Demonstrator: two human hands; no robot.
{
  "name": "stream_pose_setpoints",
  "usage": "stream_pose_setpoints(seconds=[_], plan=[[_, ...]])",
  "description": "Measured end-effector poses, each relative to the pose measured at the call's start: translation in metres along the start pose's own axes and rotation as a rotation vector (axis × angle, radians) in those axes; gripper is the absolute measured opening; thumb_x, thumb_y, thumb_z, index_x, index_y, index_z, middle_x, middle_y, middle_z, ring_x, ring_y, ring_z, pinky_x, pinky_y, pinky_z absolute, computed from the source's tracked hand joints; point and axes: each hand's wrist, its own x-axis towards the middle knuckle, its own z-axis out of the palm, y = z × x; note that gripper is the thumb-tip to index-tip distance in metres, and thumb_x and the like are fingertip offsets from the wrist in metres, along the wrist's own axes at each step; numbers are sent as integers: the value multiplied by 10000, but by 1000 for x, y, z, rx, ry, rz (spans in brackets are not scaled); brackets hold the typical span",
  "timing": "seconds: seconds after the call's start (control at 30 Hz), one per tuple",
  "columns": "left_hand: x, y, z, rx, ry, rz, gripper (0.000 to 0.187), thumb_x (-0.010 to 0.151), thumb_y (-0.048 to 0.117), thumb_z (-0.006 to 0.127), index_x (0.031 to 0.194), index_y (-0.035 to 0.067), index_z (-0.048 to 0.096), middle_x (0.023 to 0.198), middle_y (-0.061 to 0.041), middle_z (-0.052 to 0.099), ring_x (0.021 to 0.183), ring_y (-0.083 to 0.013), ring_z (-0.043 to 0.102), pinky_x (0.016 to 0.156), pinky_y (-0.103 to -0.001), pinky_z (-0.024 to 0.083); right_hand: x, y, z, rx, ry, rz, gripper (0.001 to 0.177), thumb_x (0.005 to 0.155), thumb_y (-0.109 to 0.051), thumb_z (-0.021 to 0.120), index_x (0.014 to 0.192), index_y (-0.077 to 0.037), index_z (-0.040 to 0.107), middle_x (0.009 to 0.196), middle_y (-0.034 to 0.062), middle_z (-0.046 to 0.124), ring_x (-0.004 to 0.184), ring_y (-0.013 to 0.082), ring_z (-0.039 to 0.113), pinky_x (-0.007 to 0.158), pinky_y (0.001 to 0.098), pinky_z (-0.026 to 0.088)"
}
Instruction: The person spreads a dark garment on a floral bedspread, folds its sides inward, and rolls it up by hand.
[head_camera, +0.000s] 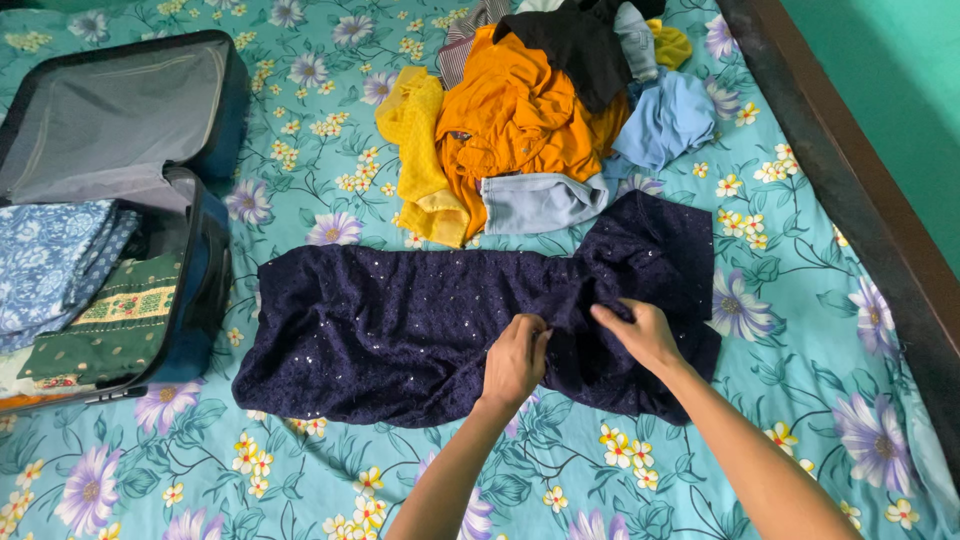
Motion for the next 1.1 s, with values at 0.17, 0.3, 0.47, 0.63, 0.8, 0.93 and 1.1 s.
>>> stream_pose_setpoints(seconds=[0.17,0.3,0.47,0.63,0.8,0.93,1.1], plan=[[15,17,8,-256,-135,-286,169,1003,120,628,1097,22,528,912,-206,686,846,-402,703,727,-454,553,-16,-37,3,-55,-189,-380,817,790,-188,826,1460,100,458,1338,256,597,1190,267,594,966,344,473],[18,30,10,-287,-264,-230,212,1006,132,651,1158,22,553,1052,-227,702,1006,-413,693,846,-435,564,9,-8,14,-107,-139,-133,580,838,-125,758,1368,5,565,1189,159,738,1099,207,713,942,319,536],[2,8,24,-40,-199,4,592,920,123,691,1436,-23,442,1468,-231,503,1365,-411,481,1152,-458,415,43,-12,2,-81,1,50,464,871,-44,663,1334,-30,644,1142,144,757,971,209,724,871,338,556],[-29,-38,53,236,-435,-146,946,860,264,767,1573,-34,221,1629,-222,301,1528,-394,252,1179,-573,273,61,-6,0,185,-265,275,750,873,-63,692,1531,-242,379,1265,140,705,1066,212,653,906,356,519],[-45,-47,78,403,-665,-213,1049,839,411,783,1578,29,144,1631,-197,239,1537,-360,173,1179,-655,171,54,62,4,-38,-38,222,713,861,-169,726,1516,-218,446,1445,128,582,1304,244,595,1079,361,472],[-54,-51,97,539,-650,-88,1064,796,389,823,1604,98,194,1578,-147,346,1449,-313,322,1182,-640,200,19,108,-29,-815,352,377,673,849,-386,795,1452,-269,520,1533,179,481,1430,382,430,1132,489,384],[-50,-44,100,409,-626,-8,1052,731,315,844,1615,151,299,1461,-119,495,1287,-287,502,1083,-513,388,2,129,-53,-762,470,538,940,827,-509,792,1583,-299,273,1452,286,412,1337,473,406,992,599,402]])
